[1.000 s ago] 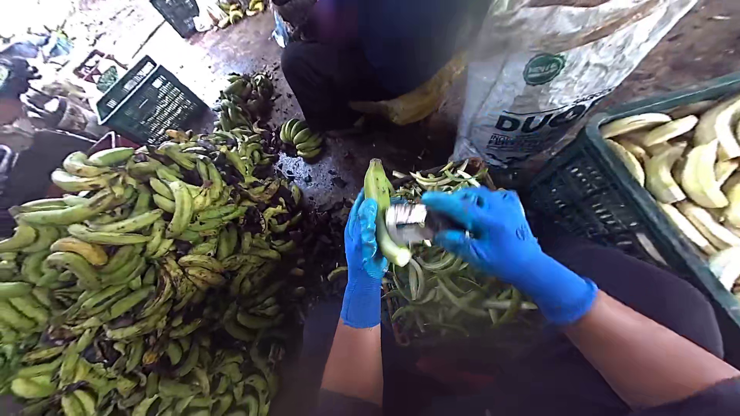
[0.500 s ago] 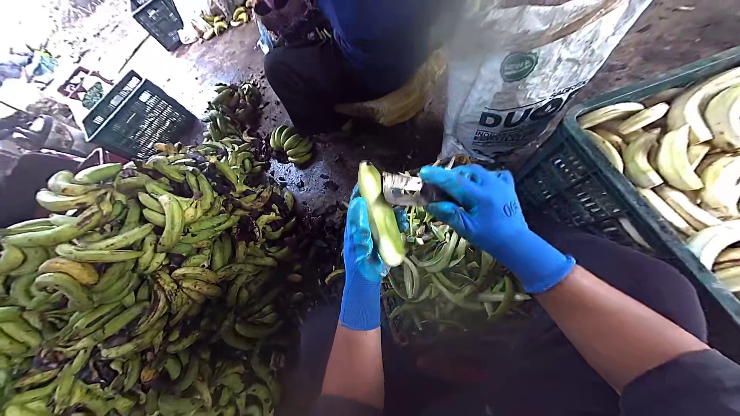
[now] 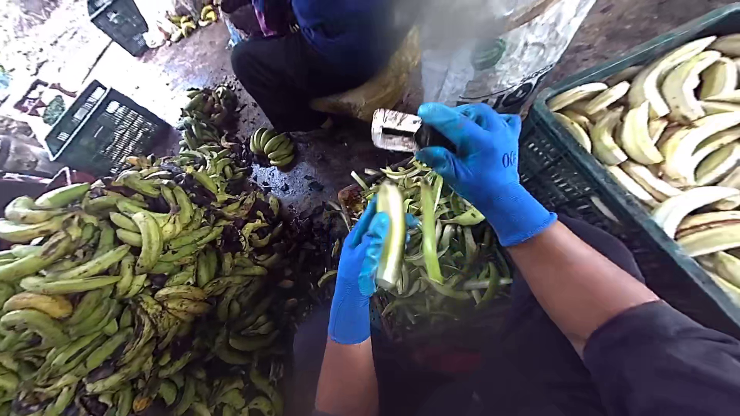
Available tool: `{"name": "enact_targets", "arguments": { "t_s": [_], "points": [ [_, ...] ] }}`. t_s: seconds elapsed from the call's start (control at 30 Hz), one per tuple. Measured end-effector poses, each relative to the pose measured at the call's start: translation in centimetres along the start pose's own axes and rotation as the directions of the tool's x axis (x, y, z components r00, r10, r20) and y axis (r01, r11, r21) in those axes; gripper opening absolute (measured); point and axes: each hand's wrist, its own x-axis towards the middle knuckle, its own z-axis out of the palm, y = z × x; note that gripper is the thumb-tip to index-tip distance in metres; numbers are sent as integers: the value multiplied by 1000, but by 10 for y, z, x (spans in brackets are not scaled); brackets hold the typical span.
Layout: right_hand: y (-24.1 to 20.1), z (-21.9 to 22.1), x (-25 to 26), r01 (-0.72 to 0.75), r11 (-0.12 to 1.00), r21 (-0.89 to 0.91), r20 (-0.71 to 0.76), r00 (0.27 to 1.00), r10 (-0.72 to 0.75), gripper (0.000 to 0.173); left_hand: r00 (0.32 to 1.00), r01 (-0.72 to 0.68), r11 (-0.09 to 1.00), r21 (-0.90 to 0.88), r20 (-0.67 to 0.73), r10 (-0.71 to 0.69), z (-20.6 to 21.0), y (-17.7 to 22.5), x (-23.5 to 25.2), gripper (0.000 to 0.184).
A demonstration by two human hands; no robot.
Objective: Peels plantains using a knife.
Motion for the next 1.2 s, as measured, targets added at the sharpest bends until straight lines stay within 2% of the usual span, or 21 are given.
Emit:
{"name": "enact_targets", "arguments": {
  "t_s": [0.07, 0.17, 0.23, 0.27, 0.3, 0.37, 0.4, 0.47, 0.53, 0.57, 0.63, 0.67, 0.73, 0.83, 0.87, 0.93, 1.0, 1.07, 1.1, 1.17, 1.2],
  "points": [
    [-10, 0, -8, -51, 998, 21, 54, 997, 50, 58, 990, -134, 989, -68, -54, 130, -7, 2, 9, 55],
    [-42, 4, -49, 168, 981, 96, 50, 984, -173, 54, 875, -464, 845, -266, -285, 391, -4, 11, 20, 41],
    [-51, 3, -60, 271, 954, 128, 36, 960, -277, 50, 797, -586, 742, -326, -393, 458, 1, 20, 20, 36],
    [-49, 2, -55, 280, 949, 144, 44, 956, -289, 51, 802, -584, 745, -324, -371, 467, 3, 20, 17, 37],
    [-45, 1, -46, 266, 950, 163, 59, 959, -279, 51, 849, -522, 795, -308, -280, 449, 3, 17, 11, 41],
    [-26, 4, -20, 178, 968, 178, 88, 977, -196, 53, 960, -281, 943, -176, -76, 271, 0, 15, 0, 53],
    [-16, 6, -8, 104, 981, 163, 99, 988, -121, 54, 986, -159, 982, -103, 30, 163, -1, 15, -1, 59],
    [-3, 6, 1, -56, 992, 116, 118, 992, 43, 59, 983, -75, 992, -101, 160, 91, -2, 10, 5, 63],
    [-13, 7, -8, -87, 991, 102, 76, 994, 79, 63, 976, -197, 951, -239, 41, 212, -2, 6, 14, 55],
    [-26, 8, -21, -47, 993, 104, 55, 998, 42, 62, 948, -318, 888, -333, -98, 303, 0, 5, 18, 48],
    [-52, 11, -50, 90, 988, 127, -9, 996, -90, 56, 821, -566, 683, -462, -393, 414, 9, 13, 25, 31],
    [-60, 14, -61, 142, 980, 140, -28, 990, -139, 53, 773, -631, 578, -517, -481, 413, 12, 17, 27, 32],
    [-63, 14, -63, 173, 969, 175, -23, 985, -172, 51, 768, -640, 515, -570, -465, 440, 16, 18, 25, 33],
    [-50, 9, -45, 142, 958, 248, 44, 986, -158, 56, 868, -466, 638, -613, -176, 464, 19, 13, 22, 39],
    [-46, 9, -45, 156, 956, 249, 28, 985, -168, 55, 883, -436, 687, -582, -128, 452, 17, 13, 20, 39],
    [-40, 9, -46, 217, 948, 233, -19, 976, -219, 52, 905, -400, 802, -444, -56, 421, 6, 12, 16, 44],
    [-32, 7, -37, 214, 949, 231, 26, 974, -226, 52, 954, -298, 929, -221, -40, 297, -4, 10, 5, 48],
    [-15, 7, -17, 78, 977, 200, 187, 975, -116, 52, 985, -151, 988, 28, 88, 148, -7, 10, -5, 66],
    [-7, 7, -9, -37, 986, 165, 257, 966, -7, 52, 982, -126, 989, 82, 155, 113, -7, 10, -6, 72],
    [0, 7, 0, -180, 981, 76, 273, 950, 154, 58, 971, -124, 992, -35, 202, 128, -7, 6, 3, 76],
    [-5, 7, -4, -174, 982, 69, 229, 961, 154, 60, 974, -143, 985, -92, 161, 157, -8, 5, 8, 67]
  ]
}}
